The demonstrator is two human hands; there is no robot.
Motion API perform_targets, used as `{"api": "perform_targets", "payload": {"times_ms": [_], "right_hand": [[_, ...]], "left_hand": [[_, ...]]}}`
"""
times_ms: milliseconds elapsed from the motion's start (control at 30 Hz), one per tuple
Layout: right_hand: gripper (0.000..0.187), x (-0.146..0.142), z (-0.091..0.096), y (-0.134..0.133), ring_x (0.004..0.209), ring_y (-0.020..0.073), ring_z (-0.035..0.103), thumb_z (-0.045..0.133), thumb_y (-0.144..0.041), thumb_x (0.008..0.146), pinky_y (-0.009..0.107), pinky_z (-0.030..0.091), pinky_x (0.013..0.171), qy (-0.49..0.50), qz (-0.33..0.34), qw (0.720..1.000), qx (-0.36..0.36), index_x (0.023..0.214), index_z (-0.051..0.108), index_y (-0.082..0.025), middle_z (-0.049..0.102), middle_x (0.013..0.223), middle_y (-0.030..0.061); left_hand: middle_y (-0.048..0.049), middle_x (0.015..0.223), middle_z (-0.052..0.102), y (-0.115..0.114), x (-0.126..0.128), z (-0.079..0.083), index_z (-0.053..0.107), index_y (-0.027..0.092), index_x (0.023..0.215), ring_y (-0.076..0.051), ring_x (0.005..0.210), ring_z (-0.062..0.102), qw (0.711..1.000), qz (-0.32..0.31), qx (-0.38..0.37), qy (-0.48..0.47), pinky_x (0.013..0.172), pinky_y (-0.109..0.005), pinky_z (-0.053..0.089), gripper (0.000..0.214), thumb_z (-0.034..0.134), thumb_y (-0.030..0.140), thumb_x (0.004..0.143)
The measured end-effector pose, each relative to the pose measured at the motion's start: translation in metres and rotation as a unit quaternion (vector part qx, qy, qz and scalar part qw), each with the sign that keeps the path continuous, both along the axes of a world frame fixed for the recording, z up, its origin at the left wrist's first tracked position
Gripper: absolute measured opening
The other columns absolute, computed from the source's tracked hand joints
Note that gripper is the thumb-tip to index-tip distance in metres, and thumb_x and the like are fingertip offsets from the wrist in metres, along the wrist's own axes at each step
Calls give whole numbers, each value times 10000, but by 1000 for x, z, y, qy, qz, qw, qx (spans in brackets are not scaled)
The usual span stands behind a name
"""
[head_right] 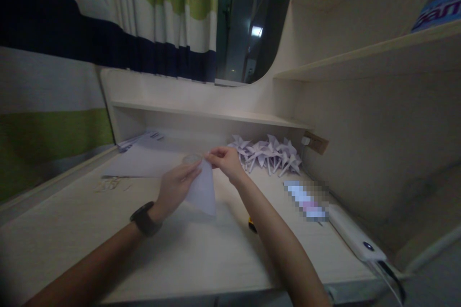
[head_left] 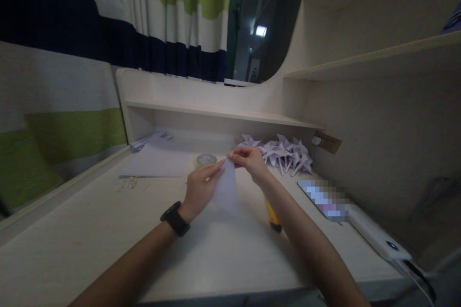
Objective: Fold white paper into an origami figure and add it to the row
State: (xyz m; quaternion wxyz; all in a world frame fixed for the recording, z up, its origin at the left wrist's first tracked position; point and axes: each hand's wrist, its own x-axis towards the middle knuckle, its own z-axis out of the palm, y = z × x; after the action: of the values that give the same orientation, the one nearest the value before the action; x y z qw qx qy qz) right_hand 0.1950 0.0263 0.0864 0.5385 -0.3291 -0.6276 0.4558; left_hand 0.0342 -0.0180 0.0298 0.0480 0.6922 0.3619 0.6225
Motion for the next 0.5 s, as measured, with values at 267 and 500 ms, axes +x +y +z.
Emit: {"api": "perform_targets", "payload": {"times_ms": [267, 500], "right_hand": [[400, -1, 8, 2, 528, 139, 613, 851, -466, 511, 286, 531, 561, -27, 1, 1000, 16, 674, 712, -129, 665, 574, 26], [387, 0, 8, 1, 528, 140, 621, 849, -460, 519, 282, 536, 560, -24, -4, 1000, 17, 675, 726, -127, 679, 579, 32]], "left_hand": [[-38, 1043, 731, -2, 0, 1, 709, 243, 1095, -196, 930, 685, 1000, 4, -2, -15, 829, -330, 546, 246, 631, 221, 862], [-26, 1022, 733, -3, -1, 1, 710, 264, 1091, -188, 922, 679, 1000, 3, -15, -7, 826, -327, 543, 244, 616, 231, 869]]}}
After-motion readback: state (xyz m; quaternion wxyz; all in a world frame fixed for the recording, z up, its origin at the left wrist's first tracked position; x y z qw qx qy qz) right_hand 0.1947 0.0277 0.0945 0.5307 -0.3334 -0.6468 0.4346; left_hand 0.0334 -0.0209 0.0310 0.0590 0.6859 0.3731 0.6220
